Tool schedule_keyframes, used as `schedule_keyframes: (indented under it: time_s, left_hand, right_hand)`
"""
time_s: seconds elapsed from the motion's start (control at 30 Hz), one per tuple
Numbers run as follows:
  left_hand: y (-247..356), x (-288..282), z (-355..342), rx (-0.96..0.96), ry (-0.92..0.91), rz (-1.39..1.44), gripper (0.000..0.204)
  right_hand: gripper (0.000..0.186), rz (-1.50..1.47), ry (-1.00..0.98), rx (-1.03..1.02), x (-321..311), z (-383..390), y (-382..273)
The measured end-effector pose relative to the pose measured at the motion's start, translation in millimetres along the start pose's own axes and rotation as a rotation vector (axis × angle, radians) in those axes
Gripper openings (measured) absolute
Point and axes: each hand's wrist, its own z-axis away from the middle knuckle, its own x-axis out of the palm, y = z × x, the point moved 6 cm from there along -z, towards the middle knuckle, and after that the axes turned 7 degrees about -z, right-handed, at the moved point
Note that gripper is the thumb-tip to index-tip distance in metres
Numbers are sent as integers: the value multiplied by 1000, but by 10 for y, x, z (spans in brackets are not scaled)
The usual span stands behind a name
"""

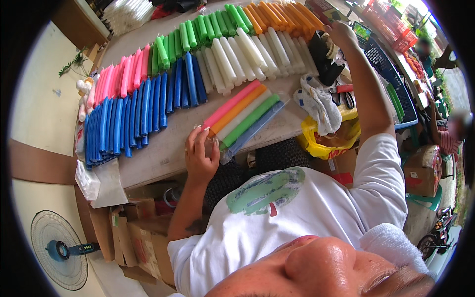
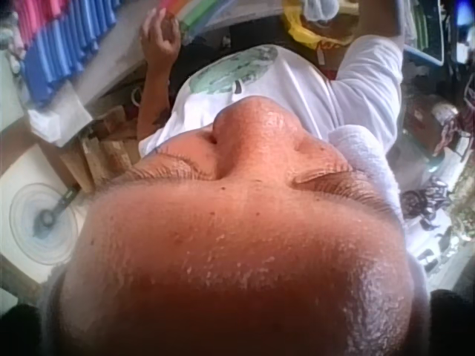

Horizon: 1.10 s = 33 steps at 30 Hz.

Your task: The person arranges colorful plastic items on a table, then uses a utility knife to cut a piece of tape from a roll. They apply the tape to seal a plastic bag containing the items.

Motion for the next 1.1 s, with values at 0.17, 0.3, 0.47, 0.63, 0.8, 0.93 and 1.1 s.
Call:
schedule_keyframes:
  time_s: [0.17, 0.3, 0.47, 0.63, 0.8, 0.93, 1.1]
  left_hand:
    - [7, -18, 0, -25, -3, 0, 46]
    - [7, 17, -23, -30, -3, 5, 46]
    - [15, 10, -20, -22, 2, -10, 45]
    - [3, 24, 0, -33, -7, -32, 45]
    - [1, 38, -3, -27, -4, -42, 44]
    - [10, 40, -2, -39, -4, -42, 43]
    - [1, 41, 1, -29, 3, -47, 44]
  right_hand:
    - [66, -296, -44, 82, -124, 575, 406]
    - [76, -673, -282, 384, 573, 781, 976]
    - [81, -683, -347, 393, 677, 761, 915]
    - [84, -747, -329, 487, 633, 742, 849]
    - [81, -902, -343, 545, 695, 764, 787]
    - [75, -930, -315, 574, 724, 756, 805]
    - [57, -1067, -251, 583, 749, 779, 802]
